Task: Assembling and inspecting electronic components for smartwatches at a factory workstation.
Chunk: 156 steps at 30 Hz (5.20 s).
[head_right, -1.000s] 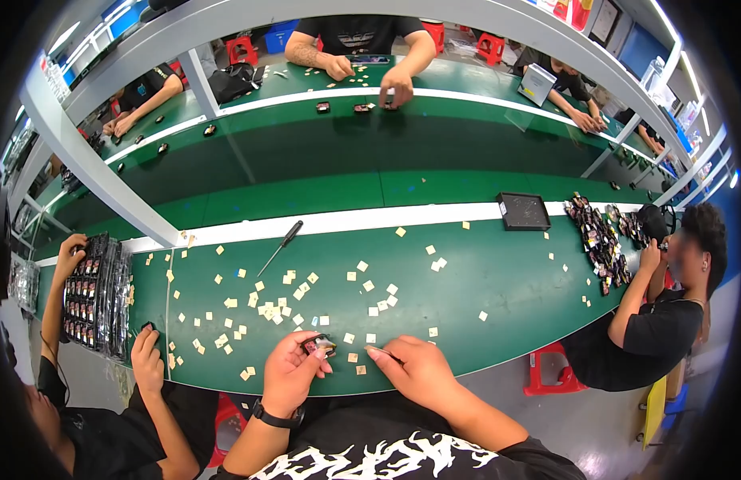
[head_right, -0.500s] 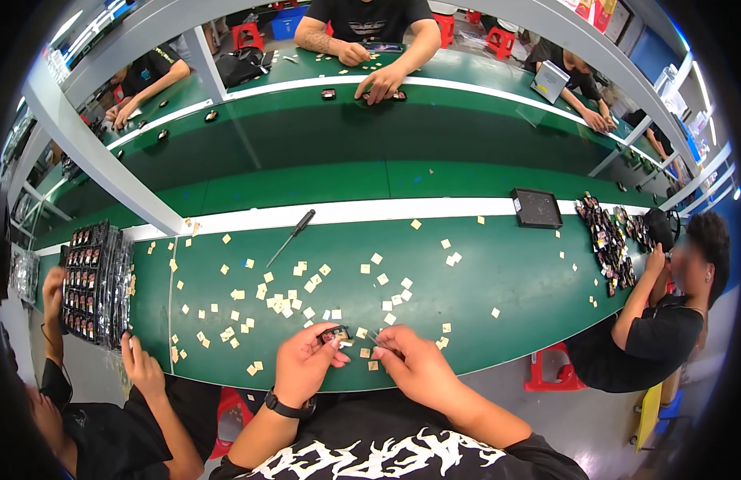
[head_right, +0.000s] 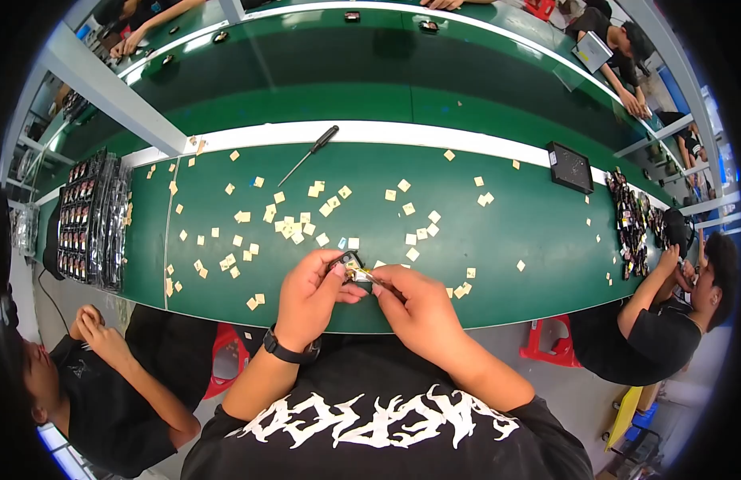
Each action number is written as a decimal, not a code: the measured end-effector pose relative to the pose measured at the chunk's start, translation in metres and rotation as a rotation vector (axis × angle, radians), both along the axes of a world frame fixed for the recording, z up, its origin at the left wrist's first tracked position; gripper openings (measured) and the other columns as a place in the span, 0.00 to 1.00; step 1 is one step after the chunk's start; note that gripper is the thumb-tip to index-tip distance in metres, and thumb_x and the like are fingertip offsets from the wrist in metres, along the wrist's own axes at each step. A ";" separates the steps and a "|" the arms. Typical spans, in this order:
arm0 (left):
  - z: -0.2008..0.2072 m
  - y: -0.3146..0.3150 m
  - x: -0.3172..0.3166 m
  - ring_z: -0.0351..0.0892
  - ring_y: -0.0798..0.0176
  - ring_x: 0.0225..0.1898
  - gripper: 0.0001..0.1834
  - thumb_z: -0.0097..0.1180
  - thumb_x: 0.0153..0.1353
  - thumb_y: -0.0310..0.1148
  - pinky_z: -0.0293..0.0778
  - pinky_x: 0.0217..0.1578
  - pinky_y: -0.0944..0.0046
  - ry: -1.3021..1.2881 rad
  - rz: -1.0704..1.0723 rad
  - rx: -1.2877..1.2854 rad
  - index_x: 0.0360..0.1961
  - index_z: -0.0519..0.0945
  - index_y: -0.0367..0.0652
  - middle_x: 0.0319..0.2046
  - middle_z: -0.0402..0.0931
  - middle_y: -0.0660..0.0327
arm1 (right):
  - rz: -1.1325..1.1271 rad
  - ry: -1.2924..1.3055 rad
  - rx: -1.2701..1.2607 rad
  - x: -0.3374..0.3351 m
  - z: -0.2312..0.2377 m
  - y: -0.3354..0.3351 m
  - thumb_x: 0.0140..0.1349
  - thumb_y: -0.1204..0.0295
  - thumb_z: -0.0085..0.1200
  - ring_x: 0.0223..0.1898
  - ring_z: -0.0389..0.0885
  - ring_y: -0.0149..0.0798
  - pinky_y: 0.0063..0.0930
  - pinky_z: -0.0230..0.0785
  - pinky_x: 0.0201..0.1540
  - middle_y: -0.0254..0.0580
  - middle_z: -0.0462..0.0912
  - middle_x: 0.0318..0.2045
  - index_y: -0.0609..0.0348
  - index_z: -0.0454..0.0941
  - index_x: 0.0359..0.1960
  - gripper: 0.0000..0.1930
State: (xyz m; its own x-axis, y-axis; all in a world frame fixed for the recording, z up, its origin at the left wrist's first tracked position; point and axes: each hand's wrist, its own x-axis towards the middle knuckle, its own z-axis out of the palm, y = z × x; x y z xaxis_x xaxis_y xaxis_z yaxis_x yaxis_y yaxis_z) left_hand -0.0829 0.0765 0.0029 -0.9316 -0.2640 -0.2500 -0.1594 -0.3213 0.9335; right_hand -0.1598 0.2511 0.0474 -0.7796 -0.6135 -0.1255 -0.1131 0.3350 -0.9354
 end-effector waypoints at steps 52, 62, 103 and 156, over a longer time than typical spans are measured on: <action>-0.002 -0.002 0.007 0.86 0.64 0.36 0.20 0.50 0.72 0.21 0.83 0.37 0.69 -0.006 -0.035 0.047 0.63 0.73 0.29 0.41 0.81 0.56 | 0.120 0.107 0.126 -0.015 -0.011 -0.017 0.64 0.75 0.63 0.26 0.78 0.30 0.25 0.70 0.30 0.39 0.82 0.29 0.62 0.81 0.45 0.10; -0.004 0.004 0.007 0.86 0.65 0.38 0.19 0.49 0.72 0.20 0.84 0.39 0.68 -0.007 -0.014 -0.039 0.63 0.73 0.28 0.41 0.81 0.56 | -0.086 -0.335 -0.087 -0.005 -0.028 -0.021 0.67 0.78 0.61 0.30 0.78 0.20 0.17 0.70 0.32 0.34 0.85 0.31 0.69 0.81 0.40 0.05; 0.001 -0.011 0.017 0.88 0.60 0.41 0.20 0.45 0.74 0.23 0.83 0.43 0.65 0.109 -0.202 -0.075 0.65 0.72 0.32 0.45 0.82 0.52 | 0.062 -0.391 0.043 -0.035 -0.027 -0.028 0.56 0.73 0.74 0.27 0.73 0.21 0.19 0.67 0.29 0.29 0.79 0.27 0.62 0.80 0.34 0.12; -0.003 -0.155 0.089 0.73 0.74 0.34 0.09 0.57 0.69 0.26 0.70 0.38 0.73 -0.170 0.764 -0.796 0.48 0.81 0.34 0.34 0.78 0.65 | -0.962 0.749 1.130 -0.140 -0.059 0.376 0.67 0.67 0.58 0.48 0.81 0.57 0.45 0.75 0.51 0.58 0.77 0.50 0.53 0.71 0.66 0.26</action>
